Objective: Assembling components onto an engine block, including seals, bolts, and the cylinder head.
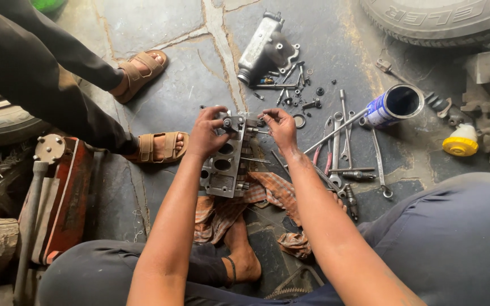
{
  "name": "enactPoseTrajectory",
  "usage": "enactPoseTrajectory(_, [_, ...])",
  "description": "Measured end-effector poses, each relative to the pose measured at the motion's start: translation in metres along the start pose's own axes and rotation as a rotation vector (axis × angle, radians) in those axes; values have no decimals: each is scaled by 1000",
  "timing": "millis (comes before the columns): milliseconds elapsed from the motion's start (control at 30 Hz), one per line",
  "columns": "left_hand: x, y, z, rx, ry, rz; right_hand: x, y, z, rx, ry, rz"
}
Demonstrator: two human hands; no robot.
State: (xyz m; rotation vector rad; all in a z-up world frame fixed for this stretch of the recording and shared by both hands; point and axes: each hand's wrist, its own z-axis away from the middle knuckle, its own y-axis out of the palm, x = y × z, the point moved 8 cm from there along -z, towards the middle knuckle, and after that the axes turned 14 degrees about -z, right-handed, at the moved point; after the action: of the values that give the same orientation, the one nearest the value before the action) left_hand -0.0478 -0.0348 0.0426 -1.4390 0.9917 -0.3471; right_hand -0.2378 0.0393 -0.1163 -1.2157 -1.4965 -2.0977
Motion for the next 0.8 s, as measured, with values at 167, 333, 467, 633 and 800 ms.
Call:
enactPoseTrajectory(167, [-11,-16,4,-236,61,-181,-50,-11,-1,96,25,-60])
enactPoseTrajectory(333, [7,1,-3,-103,-36,69,11,67,30,235,-278,545])
enactPoseTrajectory(467, [6,3,-2,-66,45,23,17,78,32,134,-183,665])
enactPoseTrajectory(633, [-12,-9,-5,15,110,-31,21,79,29,47,-222,700])
enactPoseTrajectory(800, [-1,3,-7,106,-7,113,29,90,23,121,-322,753])
